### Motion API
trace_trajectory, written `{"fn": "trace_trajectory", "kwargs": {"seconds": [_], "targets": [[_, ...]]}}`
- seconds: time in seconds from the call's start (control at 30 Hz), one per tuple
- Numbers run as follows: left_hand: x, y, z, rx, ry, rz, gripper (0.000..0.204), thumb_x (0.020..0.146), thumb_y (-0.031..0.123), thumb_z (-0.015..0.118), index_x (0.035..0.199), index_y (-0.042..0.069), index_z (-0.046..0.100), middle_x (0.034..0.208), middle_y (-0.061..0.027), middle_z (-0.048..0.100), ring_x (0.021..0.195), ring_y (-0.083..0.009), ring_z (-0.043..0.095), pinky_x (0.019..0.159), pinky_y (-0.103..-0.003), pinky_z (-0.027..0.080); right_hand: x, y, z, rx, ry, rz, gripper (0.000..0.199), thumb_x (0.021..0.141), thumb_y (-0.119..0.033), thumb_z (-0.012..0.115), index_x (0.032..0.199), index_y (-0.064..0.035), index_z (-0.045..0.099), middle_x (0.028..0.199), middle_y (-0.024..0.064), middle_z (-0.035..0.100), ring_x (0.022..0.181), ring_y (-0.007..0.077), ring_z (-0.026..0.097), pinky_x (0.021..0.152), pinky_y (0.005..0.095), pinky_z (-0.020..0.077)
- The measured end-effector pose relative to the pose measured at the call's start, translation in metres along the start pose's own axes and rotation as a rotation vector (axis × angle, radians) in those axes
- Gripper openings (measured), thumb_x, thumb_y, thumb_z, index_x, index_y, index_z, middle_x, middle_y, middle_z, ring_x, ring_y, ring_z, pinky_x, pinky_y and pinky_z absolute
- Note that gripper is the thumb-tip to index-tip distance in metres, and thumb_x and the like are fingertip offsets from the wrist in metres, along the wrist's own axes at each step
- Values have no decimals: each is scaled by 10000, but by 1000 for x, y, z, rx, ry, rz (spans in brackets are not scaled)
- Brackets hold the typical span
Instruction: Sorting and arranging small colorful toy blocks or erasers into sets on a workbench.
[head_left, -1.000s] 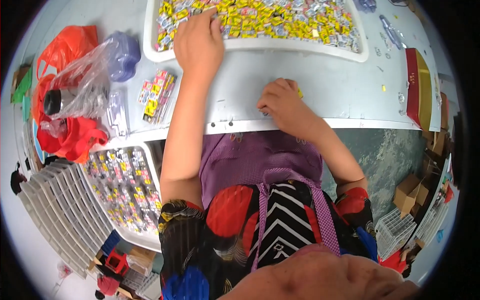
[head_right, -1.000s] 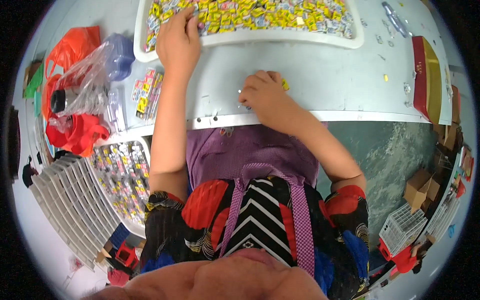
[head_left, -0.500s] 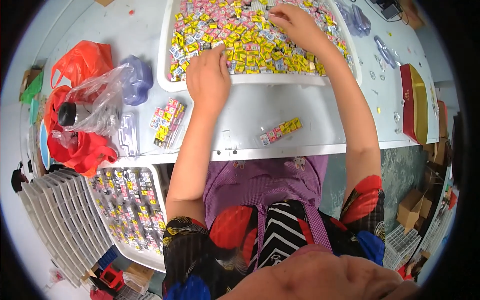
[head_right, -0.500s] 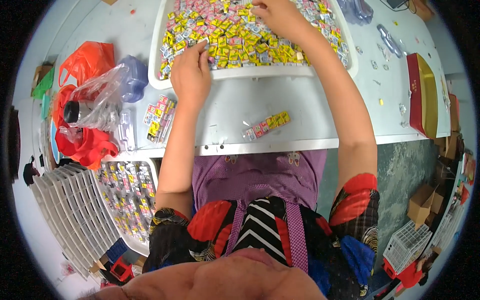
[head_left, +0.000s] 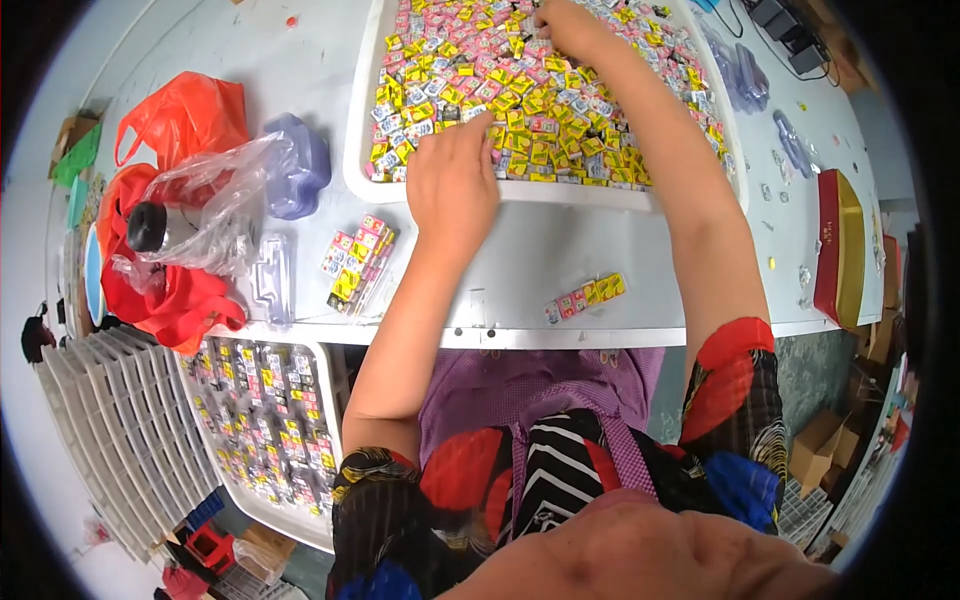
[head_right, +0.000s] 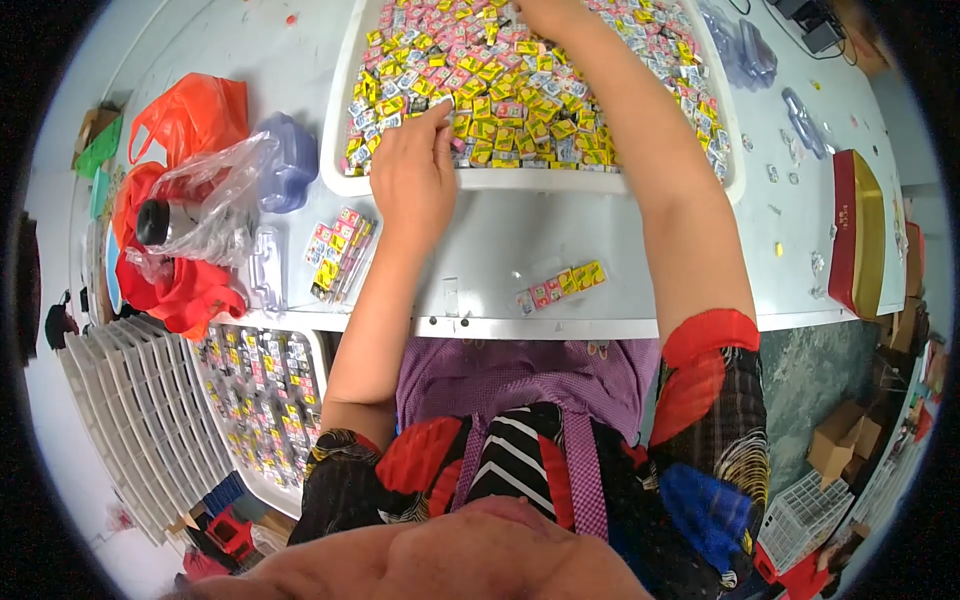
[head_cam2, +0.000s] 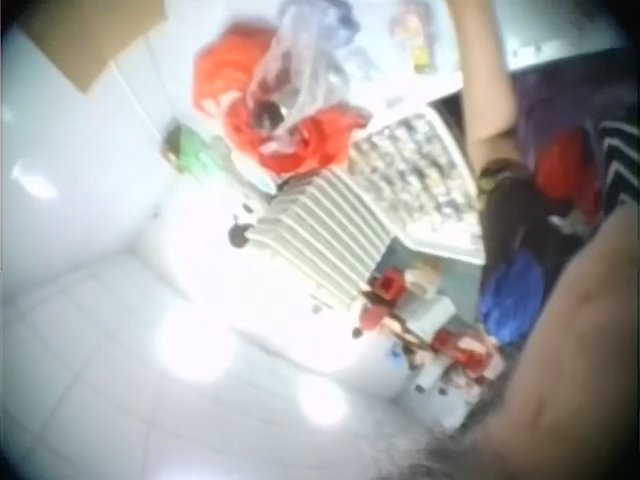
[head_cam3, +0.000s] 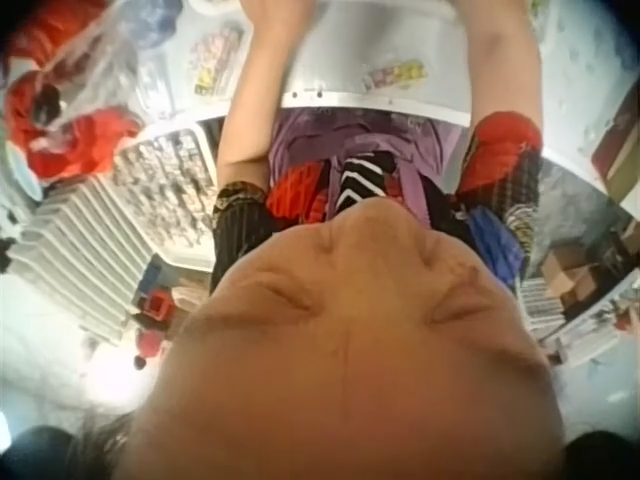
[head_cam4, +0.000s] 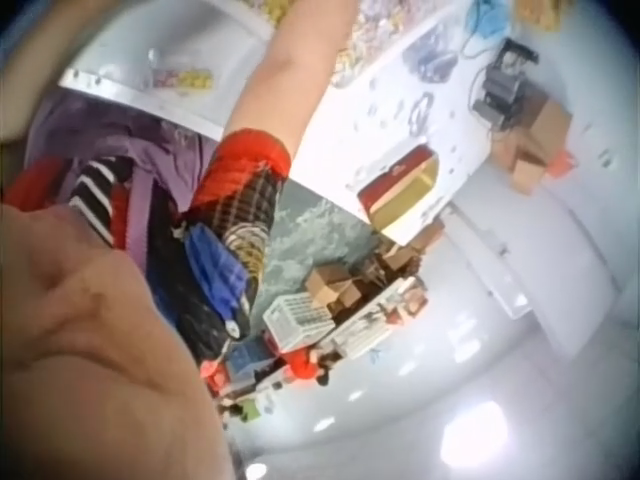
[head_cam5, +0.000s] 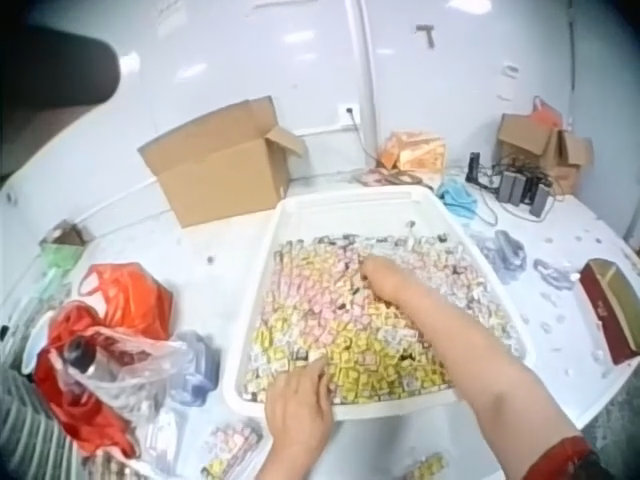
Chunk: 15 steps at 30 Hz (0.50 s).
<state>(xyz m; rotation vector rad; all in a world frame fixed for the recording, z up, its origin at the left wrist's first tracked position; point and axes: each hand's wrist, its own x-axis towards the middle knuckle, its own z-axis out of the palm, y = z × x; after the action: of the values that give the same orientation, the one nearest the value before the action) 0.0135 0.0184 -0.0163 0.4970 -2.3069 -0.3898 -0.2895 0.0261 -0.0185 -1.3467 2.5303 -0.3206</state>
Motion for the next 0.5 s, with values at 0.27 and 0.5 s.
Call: {"fn": "trace_trajectory", "kwargs": {"seconds": [0.27, 0.5], "targets": [[4, 0, 8, -24, 18, 42, 241, 834, 120, 623, 1072, 119, 654, 914, -79, 655, 854, -281, 580, 767, -397, 437, -136, -30, -55, 615, 343, -75, 300, 842, -203, 649, 1067, -6, 650, 909, 188, 677, 815, 330, 661, 730, 410, 523], [10, 2, -6, -1, 32, 33, 195, 858, 113, 589, 1043, 74, 637, 831, -143, 629, 799, -341, 572, 733, -438, 445, -300, -78, 24, 726, 12, -376, 160, 784, 23, 681, 915, -61, 646, 1071, 62, 647, 1031, 212, 574, 877, 329, 454]]}}
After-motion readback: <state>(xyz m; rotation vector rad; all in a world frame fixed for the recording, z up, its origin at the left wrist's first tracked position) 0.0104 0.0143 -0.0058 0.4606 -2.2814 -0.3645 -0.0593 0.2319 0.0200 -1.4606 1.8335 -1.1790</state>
